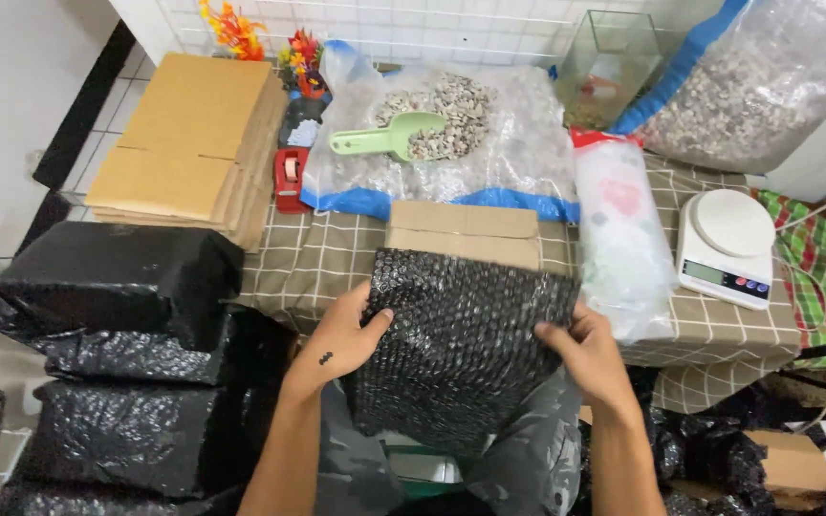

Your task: The person places a small black plastic bag into a cardboard box, seals the box with tape, and then wraps the entire box in black bubble wrap. The person handles the box, tape, and bubble wrap by hand throughout the process.

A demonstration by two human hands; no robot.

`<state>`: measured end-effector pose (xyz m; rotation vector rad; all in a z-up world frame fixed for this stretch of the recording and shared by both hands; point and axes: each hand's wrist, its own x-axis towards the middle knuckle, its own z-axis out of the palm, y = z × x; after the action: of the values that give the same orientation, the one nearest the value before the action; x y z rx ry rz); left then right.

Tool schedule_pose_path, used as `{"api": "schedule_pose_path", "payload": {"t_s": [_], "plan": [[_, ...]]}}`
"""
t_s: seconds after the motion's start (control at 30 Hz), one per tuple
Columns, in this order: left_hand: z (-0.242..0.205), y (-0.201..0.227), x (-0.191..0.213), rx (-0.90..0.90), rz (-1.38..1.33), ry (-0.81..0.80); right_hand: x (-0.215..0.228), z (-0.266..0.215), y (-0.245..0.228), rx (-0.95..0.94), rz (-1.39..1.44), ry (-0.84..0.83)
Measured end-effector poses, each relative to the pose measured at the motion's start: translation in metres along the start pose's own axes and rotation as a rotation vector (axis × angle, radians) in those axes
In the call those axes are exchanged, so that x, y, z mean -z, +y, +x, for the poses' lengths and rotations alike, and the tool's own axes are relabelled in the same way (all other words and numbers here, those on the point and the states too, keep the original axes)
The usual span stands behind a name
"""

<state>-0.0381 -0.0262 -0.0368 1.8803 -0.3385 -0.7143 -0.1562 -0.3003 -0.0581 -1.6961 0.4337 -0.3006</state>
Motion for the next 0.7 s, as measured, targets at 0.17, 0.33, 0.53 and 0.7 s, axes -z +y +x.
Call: {"api": "schedule_pose_path", "payload": {"t_s": [0.17,0.33,0.53,0.7], "plan": [[-0.012,0.021,-0.022,0.039,0.103,-0.031,0.007,-0.019,0.002,0.016,-0.033,0.064],[0.003,0.039,-0.005,-0.103,0.119,0.275,0.035,-0.025,0.022,0.185,-0.079,0.067],[0.092,0.003,0.017,-0.461,0.652,0.225,0.069,-0.045,0.035,0.197,-0.208,-0.181],[0.109,-0.011,0.021,-0.612,0.529,0.047,0.08,-0.056,0.026,0.243,-0.09,-0.328]]}}
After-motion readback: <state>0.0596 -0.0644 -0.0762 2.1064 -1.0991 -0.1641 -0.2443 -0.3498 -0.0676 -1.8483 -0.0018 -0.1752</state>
